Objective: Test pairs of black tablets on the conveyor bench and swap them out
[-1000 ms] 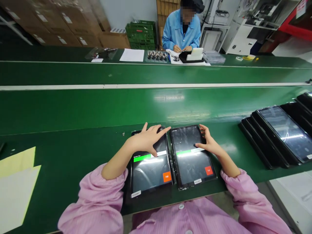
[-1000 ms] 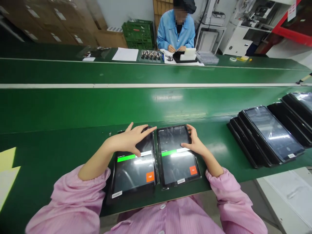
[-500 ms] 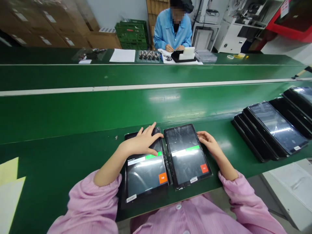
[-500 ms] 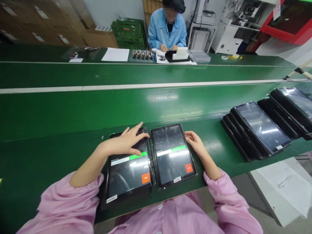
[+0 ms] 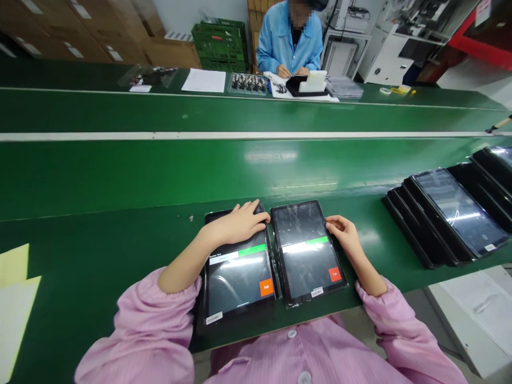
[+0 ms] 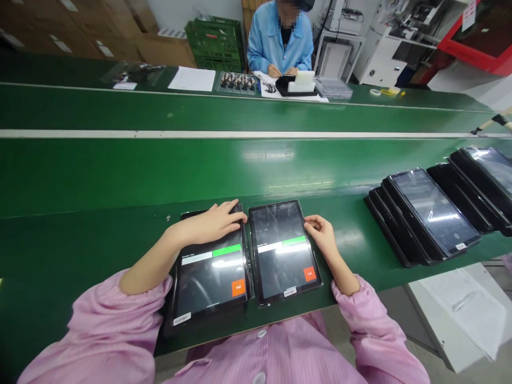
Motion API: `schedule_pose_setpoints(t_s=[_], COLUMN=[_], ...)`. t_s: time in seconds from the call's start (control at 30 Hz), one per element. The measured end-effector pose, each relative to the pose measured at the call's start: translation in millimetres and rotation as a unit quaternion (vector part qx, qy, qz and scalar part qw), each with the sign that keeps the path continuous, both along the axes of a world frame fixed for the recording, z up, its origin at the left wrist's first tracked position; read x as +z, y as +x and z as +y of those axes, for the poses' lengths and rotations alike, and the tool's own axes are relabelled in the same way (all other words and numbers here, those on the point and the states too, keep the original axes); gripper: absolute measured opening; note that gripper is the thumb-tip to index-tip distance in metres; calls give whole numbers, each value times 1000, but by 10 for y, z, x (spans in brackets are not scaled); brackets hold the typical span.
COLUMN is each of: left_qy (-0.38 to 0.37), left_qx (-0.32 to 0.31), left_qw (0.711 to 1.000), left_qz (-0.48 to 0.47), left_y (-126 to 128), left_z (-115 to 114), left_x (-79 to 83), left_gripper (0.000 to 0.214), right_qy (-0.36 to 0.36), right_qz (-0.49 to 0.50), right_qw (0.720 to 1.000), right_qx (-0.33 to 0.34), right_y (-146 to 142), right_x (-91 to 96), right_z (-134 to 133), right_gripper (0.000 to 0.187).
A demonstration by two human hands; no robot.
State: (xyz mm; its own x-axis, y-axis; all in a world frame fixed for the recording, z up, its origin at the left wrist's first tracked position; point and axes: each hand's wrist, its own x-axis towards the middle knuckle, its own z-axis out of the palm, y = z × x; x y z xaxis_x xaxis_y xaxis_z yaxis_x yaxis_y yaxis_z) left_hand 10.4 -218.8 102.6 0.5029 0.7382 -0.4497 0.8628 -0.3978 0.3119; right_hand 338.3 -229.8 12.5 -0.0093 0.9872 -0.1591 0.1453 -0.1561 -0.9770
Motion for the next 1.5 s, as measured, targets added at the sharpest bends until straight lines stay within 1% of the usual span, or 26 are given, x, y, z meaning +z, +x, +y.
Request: schedule_pose_setpoints(t_s=[0.13, 0.2, 0.33, 0.53, 0.73, 0.83, 0.9, 0.93, 0.97, 1.03, 1.1, 1.13, 1.2, 1.27, 1.33, 1.43, 1.47, 1.5], left_qy=[13, 24, 30, 40, 9, -5, 13, 33, 57, 96, 119, 130, 158, 182, 189, 196, 207, 221], left_qx=[14, 18, 8, 5, 1, 0, -3, -20, -50, -136, -206, -226, -240, -243, -250, -270, -274, -278], left_qw=[1000, 1000, 1000, 999, 1000, 1000, 1000, 999, 997, 986, 971, 966, 958, 953, 950, 943, 939, 934], left_qz=[-10, -6, -7, 13, -2, 4, 24, 32, 35, 22, 6, 3, 1, -2, -6, -21, -29, -40], left_y=[-5, -2, 2, 44, 33, -21, -28, -13, 15, 102, 199, 240, 291, 305, 298, 294, 301, 313], left_z=[-11, -12, 2, -4, 16, -20, -155, -265, -402, -726, -1051, -1190, -1388, -1469, -1461, -1396, -1384, -1382], left_x=[29, 30, 16, 18, 68, 99, 114, 114, 106, 53, -54, -123, -272, -390, -438, -390, -361, -334], left_gripper=[45, 45, 47, 46, 43, 43, 56, 65, 74, 85, 91, 92, 92, 86, 80, 67, 56, 40], right_qy=[24, 30, 28, 42, 52, 51, 38, 32, 28, 31, 42, 47, 51, 48, 44, 45, 47, 49], right_qz=[2, 1, -3, -17, -34, -15, 5, 13, 17, 22, 22, 22, 24, 33, 44, 44, 41, 38], right_qw=[1000, 999, 999, 998, 997, 998, 999, 999, 999, 999, 998, 998, 998, 998, 998, 998, 998, 998], right_qx=[15, 28, 35, 34, 43, 43, 36, 32, 31, 32, 36, 36, 33, 25, 19, 21, 23, 25], right_y=[0, 4, 10, -2, -5, 10, 26, 34, 40, 45, 44, 41, 36, 35, 38, 46, 49, 51], right_x=[-19, -19, -6, 22, 10, -10, -12, -10, -7, -2, -2, -3, -7, -10, -11, -15, -19, -23], right_z=[9, 12, 17, 22, 16, 41, 64, 73, 81, 87, 87, 87, 87, 92, 99, 110, 112, 113], right_gripper=[33, 35, 39, 37, 37, 41, 44, 44, 44, 42, 41, 41, 41, 41, 42, 42, 42, 42])
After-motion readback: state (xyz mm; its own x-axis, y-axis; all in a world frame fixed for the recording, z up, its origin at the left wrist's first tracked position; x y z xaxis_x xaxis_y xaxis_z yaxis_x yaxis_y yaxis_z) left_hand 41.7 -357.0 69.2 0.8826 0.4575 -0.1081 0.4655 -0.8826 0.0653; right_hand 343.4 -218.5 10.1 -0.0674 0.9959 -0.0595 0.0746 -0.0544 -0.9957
